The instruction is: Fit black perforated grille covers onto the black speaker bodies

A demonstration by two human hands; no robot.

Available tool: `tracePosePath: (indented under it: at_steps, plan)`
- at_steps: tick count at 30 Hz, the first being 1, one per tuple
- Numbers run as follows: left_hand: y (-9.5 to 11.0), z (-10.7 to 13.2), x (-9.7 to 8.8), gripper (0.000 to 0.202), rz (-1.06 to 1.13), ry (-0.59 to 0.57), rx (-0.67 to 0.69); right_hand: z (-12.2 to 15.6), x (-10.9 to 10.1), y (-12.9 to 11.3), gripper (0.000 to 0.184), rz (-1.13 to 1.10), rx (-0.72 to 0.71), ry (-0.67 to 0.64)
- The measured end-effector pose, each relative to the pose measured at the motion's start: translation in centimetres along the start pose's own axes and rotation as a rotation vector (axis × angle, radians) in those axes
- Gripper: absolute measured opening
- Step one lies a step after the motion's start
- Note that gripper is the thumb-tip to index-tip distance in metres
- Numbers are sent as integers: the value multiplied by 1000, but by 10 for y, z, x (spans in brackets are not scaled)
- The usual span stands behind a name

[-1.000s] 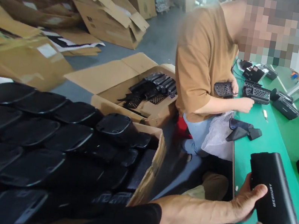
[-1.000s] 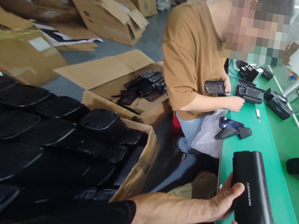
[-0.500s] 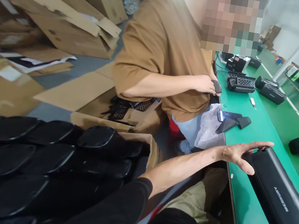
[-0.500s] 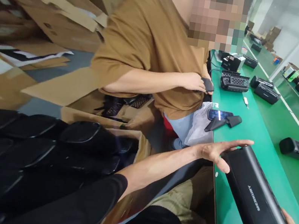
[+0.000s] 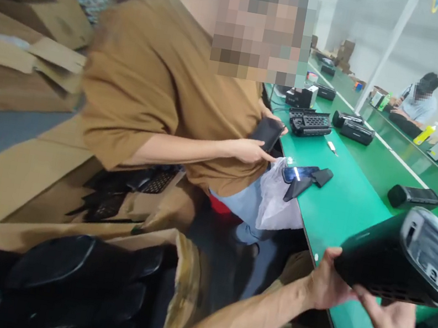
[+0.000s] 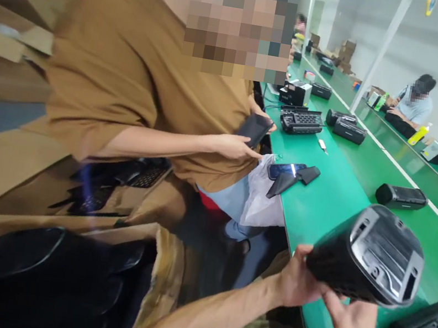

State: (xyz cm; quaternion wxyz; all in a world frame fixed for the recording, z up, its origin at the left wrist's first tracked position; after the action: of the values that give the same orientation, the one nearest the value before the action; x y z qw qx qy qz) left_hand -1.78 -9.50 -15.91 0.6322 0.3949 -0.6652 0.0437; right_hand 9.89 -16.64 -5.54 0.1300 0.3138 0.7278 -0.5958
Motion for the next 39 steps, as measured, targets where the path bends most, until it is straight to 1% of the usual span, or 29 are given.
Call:
tracePosePath:
  at_steps: [1,2,3,4,5,6,7,8,10,12,13,15,17,18,20,22,24,26,28,29,32,34,37,39]
  plan:
    - [1,5,-2,81,-64,30,-21,-3,-5,-6,109,40,-35,34]
    - [12,10,-4,87,-149,80,11,-6,-12,-14,111,107,-80,50]
    - [33,16,-6,95,-247,132,90,-8,-18,-22,110,200,-133,38]
    - [57,21,-3,106,-342,157,182,-10,-22,-31,105,315,-195,1]
    - [79,25,3,117,-439,143,256,-12,-23,-39,96,443,-262,-50]
    - [95,26,10,124,-533,115,289,-14,-21,-45,87,569,-329,-106]
    - [105,24,15,128,-615,86,281,-15,-18,-49,81,674,-391,-149]
    - [108,22,17,129,-682,73,245,-15,-14,-50,79,750,-438,-187]
    - [108,20,11,123,-740,105,179,-16,-8,-47,80,812,-490,-251]
    - [106,23,3,118,-744,144,198,-14,-13,-38,85,760,-464,-238]
    - [106,26,0,116,-742,150,233,-12,-20,-30,89,694,-417,-220]
    - [110,33,-2,109,-740,142,304,-5,-34,-8,102,484,-288,-194]
    - [114,37,-2,103,-735,114,338,4,-38,13,108,250,-175,-214]
    - [117,38,-1,101,-733,101,346,8,-37,20,106,159,-140,-218]
    - [120,38,3,98,-745,71,341,15,-37,24,96,62,-104,-165]
    - [122,37,8,96,-770,48,330,18,-35,19,86,36,-93,-107]
    - [121,36,10,96,-802,45,319,19,-33,12,82,26,-88,-80]
    - [121,36,7,97,-825,74,318,19,-33,10,80,0,-50,-72]
    - [120,36,1,98,-835,106,307,18,-33,14,78,-36,22,-89]
    - [118,34,-1,99,-833,101,281,17,-33,17,78,-52,61,-106]
    - [109,27,0,107,-823,8,186,19,-33,24,78,-80,159,-144]
    - [108,26,1,107,-810,-9,189,22,-33,24,78,-47,179,-140]
    - [106,30,-7,103,-750,80,258,26,-32,30,78,11,193,-131]
    - [100,31,-15,103,-698,143,265,27,-31,45,78,13,240,-137]
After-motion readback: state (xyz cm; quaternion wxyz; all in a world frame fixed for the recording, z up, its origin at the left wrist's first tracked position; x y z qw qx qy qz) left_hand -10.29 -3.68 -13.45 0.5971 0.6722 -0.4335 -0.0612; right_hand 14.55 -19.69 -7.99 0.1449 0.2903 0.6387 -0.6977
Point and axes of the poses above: each hand's wrist, its own z-axis away from the middle knuckle, its own x-axis out of the palm, y = z × x, the point moved 9 cm from there along -z, towards the middle knuckle, and after that the axes turned 11 degrees about -y, right-handed, at the moved point
